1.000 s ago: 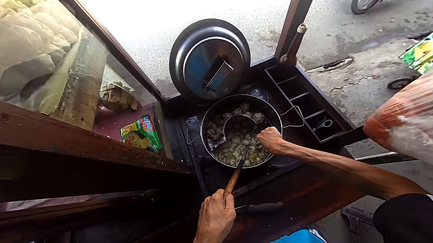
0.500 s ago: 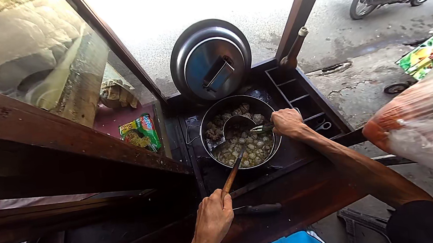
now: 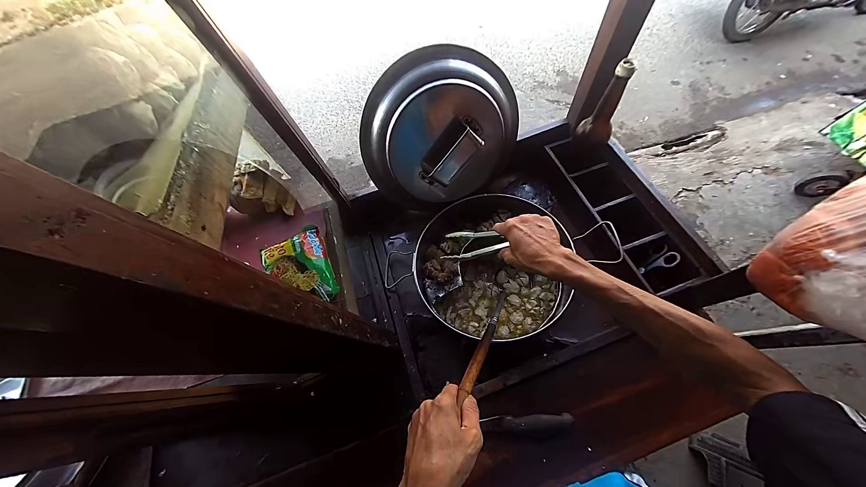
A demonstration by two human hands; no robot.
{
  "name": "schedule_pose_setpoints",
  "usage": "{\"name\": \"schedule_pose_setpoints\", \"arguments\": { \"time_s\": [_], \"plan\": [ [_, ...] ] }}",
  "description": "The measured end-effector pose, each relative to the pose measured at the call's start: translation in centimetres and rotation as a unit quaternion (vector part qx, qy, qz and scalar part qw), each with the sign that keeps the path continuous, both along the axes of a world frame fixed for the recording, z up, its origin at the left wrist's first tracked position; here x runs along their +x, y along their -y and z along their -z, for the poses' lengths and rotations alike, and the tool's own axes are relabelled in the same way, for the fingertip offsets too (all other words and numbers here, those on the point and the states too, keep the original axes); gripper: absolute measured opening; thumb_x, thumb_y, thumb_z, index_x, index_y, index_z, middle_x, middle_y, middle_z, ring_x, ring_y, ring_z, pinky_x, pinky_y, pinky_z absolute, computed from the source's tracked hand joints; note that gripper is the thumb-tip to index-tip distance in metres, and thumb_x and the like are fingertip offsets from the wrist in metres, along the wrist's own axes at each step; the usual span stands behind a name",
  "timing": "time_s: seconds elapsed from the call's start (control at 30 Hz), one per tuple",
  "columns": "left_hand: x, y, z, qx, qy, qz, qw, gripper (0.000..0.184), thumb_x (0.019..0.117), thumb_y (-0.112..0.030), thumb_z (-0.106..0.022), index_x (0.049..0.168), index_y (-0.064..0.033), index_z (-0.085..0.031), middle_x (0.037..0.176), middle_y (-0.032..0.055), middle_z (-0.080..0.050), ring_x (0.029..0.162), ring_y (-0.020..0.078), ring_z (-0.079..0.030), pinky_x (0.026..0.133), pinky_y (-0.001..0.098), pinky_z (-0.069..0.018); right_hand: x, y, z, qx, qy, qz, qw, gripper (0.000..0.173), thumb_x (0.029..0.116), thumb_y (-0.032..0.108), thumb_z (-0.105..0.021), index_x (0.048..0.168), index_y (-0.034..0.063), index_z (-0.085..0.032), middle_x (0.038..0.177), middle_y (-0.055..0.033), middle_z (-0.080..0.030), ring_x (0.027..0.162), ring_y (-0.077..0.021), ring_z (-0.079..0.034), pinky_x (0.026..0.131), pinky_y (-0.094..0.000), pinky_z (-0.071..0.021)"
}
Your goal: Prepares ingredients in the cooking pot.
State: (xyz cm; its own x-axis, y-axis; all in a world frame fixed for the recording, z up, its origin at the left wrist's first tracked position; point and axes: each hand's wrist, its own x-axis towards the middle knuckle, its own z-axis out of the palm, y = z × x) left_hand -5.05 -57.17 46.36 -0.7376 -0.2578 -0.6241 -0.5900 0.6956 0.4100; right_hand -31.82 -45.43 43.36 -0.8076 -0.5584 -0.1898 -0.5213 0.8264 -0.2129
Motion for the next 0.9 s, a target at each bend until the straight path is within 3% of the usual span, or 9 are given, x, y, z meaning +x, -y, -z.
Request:
{"name": "schedule_pose_setpoints", "arguments": {
  "time_s": [0.07,0.23,0.37,0.43,0.6,0.9],
  "plan": [
    [0.1,-0.1,0.0,0.000,0.002,0.002,1.000,0.029,0.1058,-0.027,-0.049,0.103,-0.0053,-0.068,0.078,0.0103,-0.063,0.078,0.0262,-0.065,0.072,0.0443,-0.0505,-0.2,0.4,0.7,-0.009,-0.016,-0.008,1.000,0.016,0.0879,0.017,-0.074,0.099,0.0068,-0.072,0.093,-0.0164,-0.071,0.095,-0.0378,-0.069,0.072,-0.0562,-0.0524],
    [0.3,0.0,0.0,-0.003,0.003,0.006,1.000,0.029,0.1056,-0.027,-0.049,0.105,-0.0050,-0.068,0.079,0.0110,-0.064,0.079,0.0271,-0.065,0.073,0.0448,-0.0511,-0.1,-2.9,-0.4,-0.045,-0.043,0.026,0.998,0.018,0.0879,0.021,-0.077,0.100,0.0086,-0.073,0.088,-0.0166,-0.071,0.087,-0.0392,-0.069,0.067,-0.0594,-0.0515],
    [0.3,-0.1,-0.5,-0.029,-0.001,0.030,0.999,0.029,0.1056,-0.026,-0.049,0.103,-0.0050,-0.068,0.080,0.0118,-0.065,0.081,0.0281,-0.067,0.073,0.0454,-0.0514,0.4,-6.2,-1.5,0.057,-0.002,0.077,0.995,0.016,0.0900,0.023,-0.074,0.098,0.0100,-0.073,0.088,-0.0146,-0.071,0.087,-0.0366,-0.070,0.069,-0.0570,-0.0511],
    [0.3,-0.4,-0.9,-0.045,0.001,0.050,0.998,0.029,0.1055,-0.025,-0.048,0.103,-0.0040,-0.067,0.083,0.0137,-0.067,0.084,0.0302,-0.068,0.076,0.0469,-0.0523,0.9,-7.0,-1.0,0.119,0.035,0.091,0.988,0.017,0.0911,0.023,-0.071,0.099,0.0087,-0.073,0.093,-0.0157,-0.071,0.093,-0.0367,-0.069,0.073,-0.0564,-0.0506],
    [0.2,-1.4,-1.6,-0.081,-0.013,0.090,0.993,0.029,0.1050,-0.023,-0.048,0.104,-0.0015,-0.068,0.087,0.0162,-0.069,0.089,0.0326,-0.071,0.078,0.0477,-0.0532,2.1,-6.9,1.6,0.188,0.110,0.069,0.974,0.029,0.0956,0.017,-0.063,0.121,0.0046,-0.070,0.117,-0.0207,-0.070,0.115,-0.0388,-0.065,0.088,-0.0574,-0.0498],
    [-0.1,-2.0,-1.9,-0.057,0.028,0.099,0.993,0.031,0.1056,-0.026,-0.046,0.106,-0.0025,-0.067,0.089,0.0152,-0.069,0.092,0.0314,-0.070,0.080,0.0469,-0.0529,2.9,-3.9,4.5,0.160,0.111,0.005,0.981,0.030,0.0947,0.012,-0.060,0.122,0.0018,-0.067,0.121,-0.0215,-0.067,0.120,-0.0393,-0.062,0.091,-0.0560,-0.0494]
  ]
}}
